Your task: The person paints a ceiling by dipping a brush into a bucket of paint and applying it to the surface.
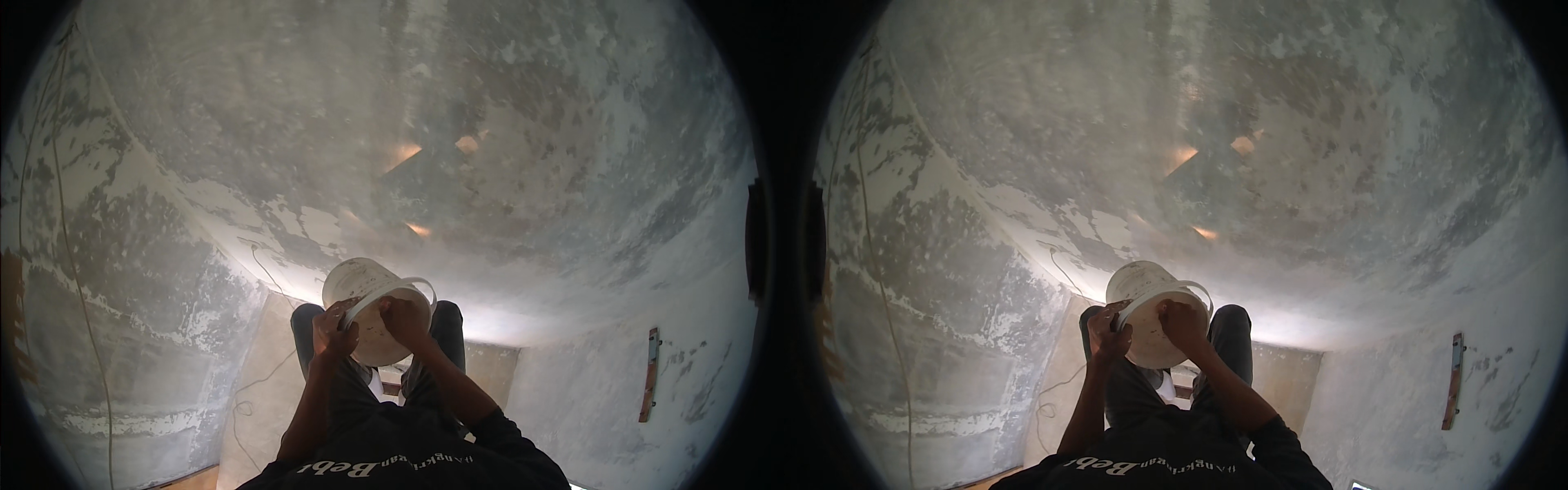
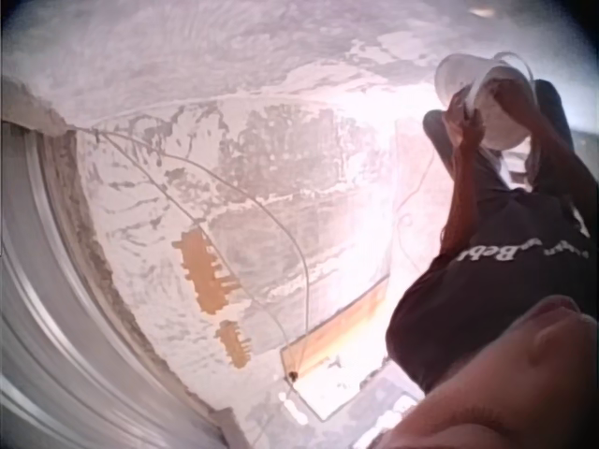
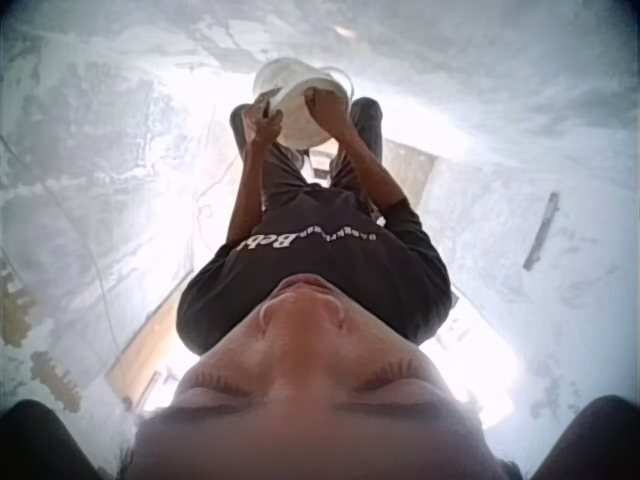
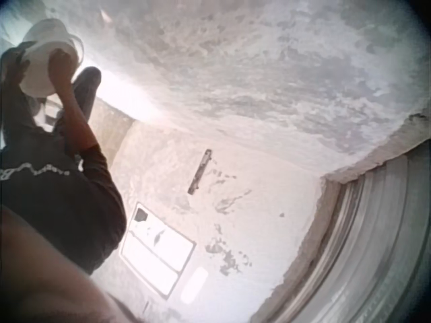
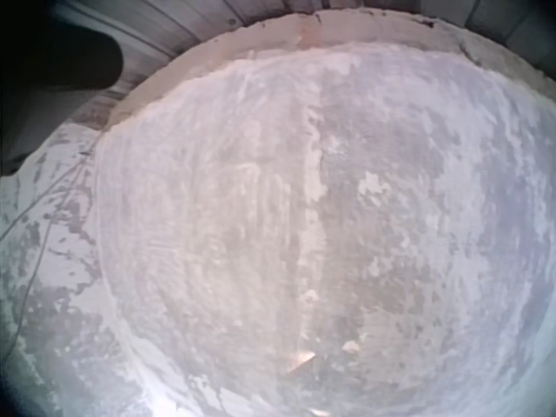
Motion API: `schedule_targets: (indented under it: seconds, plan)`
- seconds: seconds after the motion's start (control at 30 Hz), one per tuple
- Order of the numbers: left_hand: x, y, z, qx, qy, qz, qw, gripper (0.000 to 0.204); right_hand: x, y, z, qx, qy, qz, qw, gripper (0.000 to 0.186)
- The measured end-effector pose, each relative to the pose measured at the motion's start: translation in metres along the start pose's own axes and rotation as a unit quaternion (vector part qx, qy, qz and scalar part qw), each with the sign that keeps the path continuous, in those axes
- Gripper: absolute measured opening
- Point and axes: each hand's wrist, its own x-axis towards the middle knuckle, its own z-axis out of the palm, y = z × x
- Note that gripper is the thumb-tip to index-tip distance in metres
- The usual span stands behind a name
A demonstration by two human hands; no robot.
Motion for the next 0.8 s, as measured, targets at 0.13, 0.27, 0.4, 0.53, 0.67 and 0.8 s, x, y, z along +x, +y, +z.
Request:
schedule_targets:
  seconds: [0.13, 0.27, 0.4, 0.53, 0.67, 0.8]
  plan:
    - [-0.002, 0.000, -0.002, 0.003, 0.013, -0.051, 0.999, 0.037, -0.003, -0.016, -0.027, 0.047, 0.120, -0.079, 0.989, 0.030]
    - [0.000, 0.007, -0.008, -0.015, -0.017, -0.114, 0.993, 0.040, -0.003, -0.017, -0.005, 0.010, 0.050, -0.038, 0.998, 0.034]
    - [-0.002, -0.001, -0.005, -0.017, -0.022, -0.066, 0.997, 0.041, -0.007, -0.013, 0.016, 0.040, -0.050, -0.006, 0.998, 0.037]
    - [-0.004, -0.003, -0.009, -0.026, -0.001, -0.115, 0.993, 0.041, -0.002, 0.002, 0.016, 0.079, -0.111, -0.047, 0.990, 0.028]
    - [-0.002, -0.007, -0.015, -0.008, -0.003, -0.123, 0.992, 0.042, 0.002, -0.023, -0.026, 0.249, -0.190, 0.023, 0.950, 0.019]
    - [0.002, -0.005, -0.015, -0.005, 0.026, -0.026, 0.999, 0.042, 0.001, -0.018, -0.020, 0.224, -0.200, -0.082, 0.950, 0.023]
